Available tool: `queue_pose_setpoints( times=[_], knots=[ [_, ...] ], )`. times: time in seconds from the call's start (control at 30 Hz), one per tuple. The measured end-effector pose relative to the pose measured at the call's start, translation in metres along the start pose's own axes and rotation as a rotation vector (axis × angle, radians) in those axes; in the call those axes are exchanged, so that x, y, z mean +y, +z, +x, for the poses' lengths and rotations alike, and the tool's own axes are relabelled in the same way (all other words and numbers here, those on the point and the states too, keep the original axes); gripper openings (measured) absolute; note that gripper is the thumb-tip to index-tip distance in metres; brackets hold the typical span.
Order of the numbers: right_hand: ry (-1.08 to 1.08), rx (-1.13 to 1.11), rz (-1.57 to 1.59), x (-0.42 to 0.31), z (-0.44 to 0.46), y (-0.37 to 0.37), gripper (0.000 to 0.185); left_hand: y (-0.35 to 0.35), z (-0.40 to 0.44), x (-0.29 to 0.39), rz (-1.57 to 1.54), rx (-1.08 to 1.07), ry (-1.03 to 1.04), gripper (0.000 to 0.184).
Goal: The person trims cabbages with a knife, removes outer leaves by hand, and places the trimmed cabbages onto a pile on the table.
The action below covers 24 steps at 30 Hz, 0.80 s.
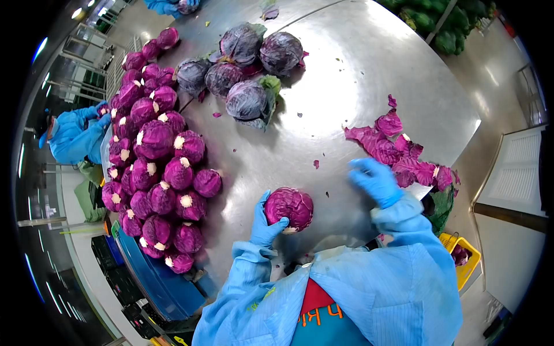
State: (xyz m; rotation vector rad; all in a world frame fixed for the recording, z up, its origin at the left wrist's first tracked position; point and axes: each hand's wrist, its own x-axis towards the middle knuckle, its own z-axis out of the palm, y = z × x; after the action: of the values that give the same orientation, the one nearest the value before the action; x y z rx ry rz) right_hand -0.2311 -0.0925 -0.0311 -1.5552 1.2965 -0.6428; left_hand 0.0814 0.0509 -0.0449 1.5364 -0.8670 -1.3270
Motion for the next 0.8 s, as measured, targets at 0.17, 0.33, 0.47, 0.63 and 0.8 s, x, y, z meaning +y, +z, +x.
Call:
queue_pose_setpoints(
  times=[0.17, 0.33, 0.47, 0.63, 0.8],
  knots=[
    [0.133, -0.371, 0.104, -0.031, -0.013, 0.081, 0.053, 0.006, -0.005, 0.004, 0.180, 0.002, 0.005, 0.104],
    [-0.141, -0.194, -0.107, -0.024, -0.014, 0.099, 0.040, 0.024, -0.005, 0.003, 0.404, 0.096, 0.098, 0.105],
    [-0.076, -0.202, -0.364, -0.033, -0.006, 0.096, 0.028, 0.039, -0.002, 0.019, 0.675, 0.128, 0.086, 0.104],
    [0.108, -0.020, -0.340, -0.001, 0.004, 0.084, 0.029, 0.029, -0.006, 0.008, 0.433, 0.194, 0.069, 0.100],
    [0.198, 0.231, -0.512, 0.055, -0.006, 0.013, 0.026, 0.002, 0.002, -0.027, -0.327, 0.222, -0.103, 0.065]
  ],
)
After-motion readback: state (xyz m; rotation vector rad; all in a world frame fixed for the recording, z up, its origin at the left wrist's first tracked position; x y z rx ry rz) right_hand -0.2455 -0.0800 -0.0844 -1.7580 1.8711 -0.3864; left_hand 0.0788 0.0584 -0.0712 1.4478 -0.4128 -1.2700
